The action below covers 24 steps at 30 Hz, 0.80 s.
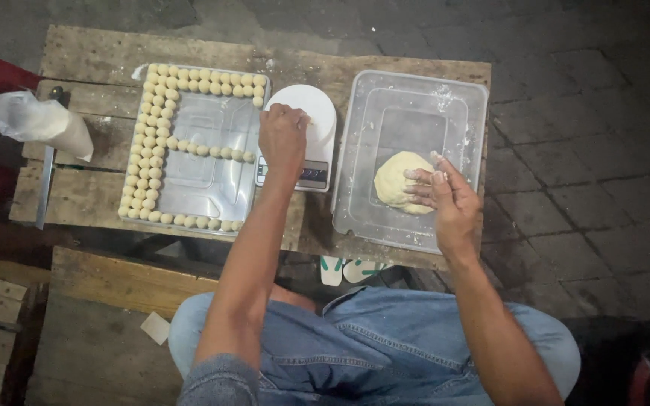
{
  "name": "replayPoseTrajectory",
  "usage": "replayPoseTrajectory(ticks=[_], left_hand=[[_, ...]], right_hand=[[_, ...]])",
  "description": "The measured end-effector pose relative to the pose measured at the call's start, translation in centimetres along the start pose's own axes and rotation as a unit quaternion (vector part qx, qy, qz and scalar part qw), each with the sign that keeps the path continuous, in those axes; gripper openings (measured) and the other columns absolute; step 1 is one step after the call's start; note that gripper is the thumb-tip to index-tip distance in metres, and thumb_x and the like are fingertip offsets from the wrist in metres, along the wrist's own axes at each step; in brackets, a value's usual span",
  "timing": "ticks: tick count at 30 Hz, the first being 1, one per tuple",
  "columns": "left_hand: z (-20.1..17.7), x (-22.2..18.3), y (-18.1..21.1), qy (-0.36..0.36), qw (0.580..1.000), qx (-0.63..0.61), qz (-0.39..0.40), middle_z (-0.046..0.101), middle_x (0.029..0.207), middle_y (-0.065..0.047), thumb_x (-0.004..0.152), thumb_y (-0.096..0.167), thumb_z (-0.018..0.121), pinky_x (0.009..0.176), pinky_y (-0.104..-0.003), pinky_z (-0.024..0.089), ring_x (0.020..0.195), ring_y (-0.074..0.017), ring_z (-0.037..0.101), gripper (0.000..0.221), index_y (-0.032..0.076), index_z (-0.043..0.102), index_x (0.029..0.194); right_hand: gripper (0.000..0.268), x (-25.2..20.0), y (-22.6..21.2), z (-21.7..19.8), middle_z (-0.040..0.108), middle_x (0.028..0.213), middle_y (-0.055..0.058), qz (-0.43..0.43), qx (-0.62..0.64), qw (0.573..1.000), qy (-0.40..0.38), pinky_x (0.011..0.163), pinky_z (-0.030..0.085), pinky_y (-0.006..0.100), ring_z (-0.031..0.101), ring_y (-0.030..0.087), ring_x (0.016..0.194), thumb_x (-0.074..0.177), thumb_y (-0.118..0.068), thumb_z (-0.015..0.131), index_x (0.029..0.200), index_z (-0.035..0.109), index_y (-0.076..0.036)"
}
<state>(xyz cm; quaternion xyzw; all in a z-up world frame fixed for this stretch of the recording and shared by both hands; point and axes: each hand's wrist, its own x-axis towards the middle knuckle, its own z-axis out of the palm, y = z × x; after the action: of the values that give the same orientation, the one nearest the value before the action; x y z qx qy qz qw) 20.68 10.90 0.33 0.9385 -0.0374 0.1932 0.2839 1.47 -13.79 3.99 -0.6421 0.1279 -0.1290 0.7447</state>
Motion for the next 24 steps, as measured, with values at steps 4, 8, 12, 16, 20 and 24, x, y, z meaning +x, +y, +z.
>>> replayPoseTrajectory(ticks=[4, 8, 12, 16, 20, 24], left_hand=[[0.4, 0.4, -1.6, -0.02, 0.984, 0.134, 0.114, 0.07, 0.099, -0.006, 0.089, 0.025, 0.08, 0.072, -0.04, 0.061, 0.091, -0.0264, 0.07, 0.021, 0.016, 0.078, 0.107], [-3.8, 0.5, 0.0, -0.008, 0.999, -0.024, 0.026, 0.07, 0.104, -0.02, 0.1, 0.013, 0.063, 0.083, -0.047, 0.059, 0.098, -0.0388, 0.07, 0.03, 0.0, 0.07, 0.126], [-4.5, 0.1, -0.1, -0.005, 0.998, -0.052, 0.021, 0.068, 0.102, -0.019, 0.093, 0.01, 0.073, 0.086, -0.049, 0.055, 0.097, -0.0414, 0.069, 0.029, -0.001, 0.073, 0.12], [-1.7, -0.6, -1.2, -0.059, 0.997, 0.049, 0.014, 0.064, 0.106, -0.015, 0.089, 0.027, 0.079, 0.083, -0.045, 0.058, 0.099, -0.0358, 0.067, 0.036, 0.005, 0.075, 0.116], [-1.1, -0.5, -0.5, -0.088, 0.994, 0.07, -0.01, 0.063, 0.104, -0.009, 0.087, 0.022, 0.081, 0.083, -0.04, 0.059, 0.1, -0.0293, 0.066, 0.024, 0.008, 0.078, 0.106], [-2.1, -1.7, 2.0, -0.094, 0.995, -0.006, -0.036, 0.063, 0.099, -0.008, 0.089, 0.02, 0.079, 0.078, -0.04, 0.06, 0.093, -0.0291, 0.071, 0.018, 0.01, 0.076, 0.105]], right_hand=[[0.048, 0.3, 0.1, -0.1, 0.072, 0.113, 0.028, -0.003, -0.004, 1.0, 0.014, 0.075, 0.065, 0.039, 0.076, 0.033, 0.094, 0.109, -0.028, 0.05, 0.148, 0.049, 0.001], [0.047, 0.4, 0.5, -0.3, 0.071, 0.113, 0.031, -0.03, -0.016, 0.999, 0.038, 0.073, 0.065, 0.04, 0.075, 0.034, 0.092, 0.111, -0.024, 0.051, 0.145, 0.048, 0.008], [0.041, 0.3, -0.4, 0.1, 0.072, 0.109, 0.03, -0.047, -0.053, 0.996, 0.045, 0.07, 0.065, 0.039, 0.076, 0.033, 0.088, 0.112, -0.019, 0.051, 0.141, 0.052, 0.009], [0.037, 0.1, -0.3, 0.5, 0.073, 0.102, 0.025, -0.043, -0.056, 0.996, 0.059, 0.068, 0.064, 0.031, 0.075, 0.024, 0.081, 0.111, -0.017, 0.054, 0.138, 0.056, 0.008], [0.033, -0.4, -1.4, 1.4, 0.074, 0.097, 0.023, -0.053, -0.093, 0.993, 0.049, 0.065, 0.064, 0.03, 0.074, 0.022, 0.076, 0.108, -0.013, 0.06, 0.134, 0.061, 0.007], [0.031, -0.1, 0.0, 1.3, 0.075, 0.097, 0.025, -0.07, -0.106, 0.991, 0.033, 0.065, 0.066, 0.031, 0.075, 0.023, 0.077, 0.105, -0.01, 0.064, 0.132, 0.065, 0.005]])
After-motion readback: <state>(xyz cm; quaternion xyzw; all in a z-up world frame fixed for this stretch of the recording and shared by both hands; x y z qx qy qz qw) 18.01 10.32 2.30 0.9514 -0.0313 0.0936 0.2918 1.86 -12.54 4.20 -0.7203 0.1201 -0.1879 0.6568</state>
